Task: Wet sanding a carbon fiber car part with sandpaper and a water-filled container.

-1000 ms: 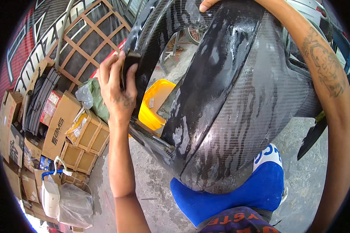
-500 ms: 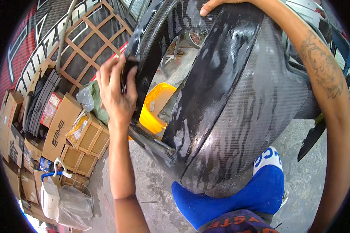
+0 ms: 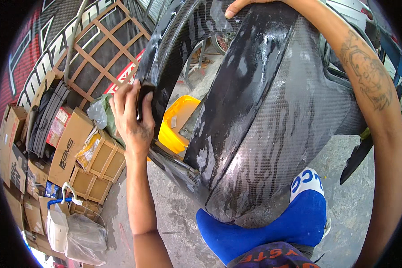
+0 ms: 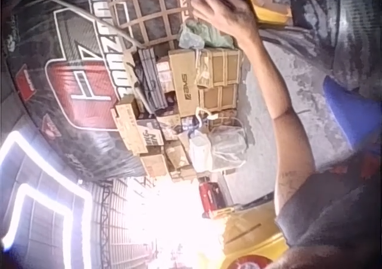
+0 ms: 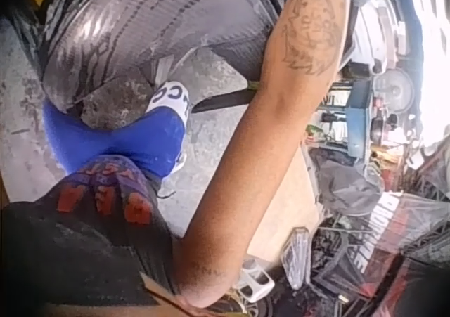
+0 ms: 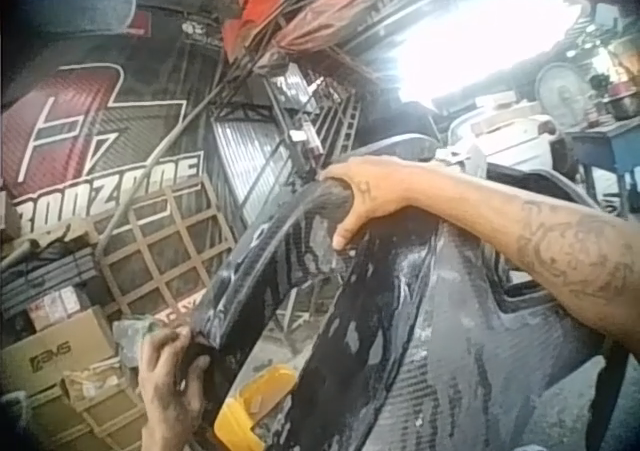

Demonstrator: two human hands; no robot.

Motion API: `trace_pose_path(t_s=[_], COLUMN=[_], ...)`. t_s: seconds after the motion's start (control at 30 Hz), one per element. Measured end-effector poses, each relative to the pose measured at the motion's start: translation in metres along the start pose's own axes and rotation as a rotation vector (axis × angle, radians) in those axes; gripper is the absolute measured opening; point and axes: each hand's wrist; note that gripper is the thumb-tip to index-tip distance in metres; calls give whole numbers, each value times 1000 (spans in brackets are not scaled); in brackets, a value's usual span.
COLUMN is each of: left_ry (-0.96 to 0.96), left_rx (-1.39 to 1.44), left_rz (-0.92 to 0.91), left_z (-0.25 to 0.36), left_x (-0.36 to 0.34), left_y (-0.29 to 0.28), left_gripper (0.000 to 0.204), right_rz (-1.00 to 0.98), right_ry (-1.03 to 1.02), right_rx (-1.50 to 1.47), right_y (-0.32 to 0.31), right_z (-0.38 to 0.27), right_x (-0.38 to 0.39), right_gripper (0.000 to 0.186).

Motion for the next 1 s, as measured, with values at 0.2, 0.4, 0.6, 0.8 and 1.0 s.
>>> trace_pose_path(t_s=[0.2,0.4,0.6,0.8,1.0], left_ry=[-11,-68,-247,-69,-66], left_rx=[14,143,86,85,40], left_rz=[-14,1,30,2,-16], left_z=[5,2,-4,5,9], left_x=[-1,-35,15,-21,-13], left_y=[-1,-4,-26,0,-1], left_gripper=[37,36,38,35,33], right_rz=[-28,-27,-8,-54,-15], right_ry=[-10,11,-27,-13,33], right_rx=[-66,-76,-69,-137,-79], right_y=[-17,-12,-6,-7,-4], right_z=[5,-6,8,-2,-6], right_x=[3,-3,0,-2,1], right_gripper=[110,107,106,106,105])
Point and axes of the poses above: each hand's wrist, its own x-axis away from the middle knuckle, its own y-axis out of the palm, z = x × y, and after that the axes turned 14 degrees about -x, right-handed
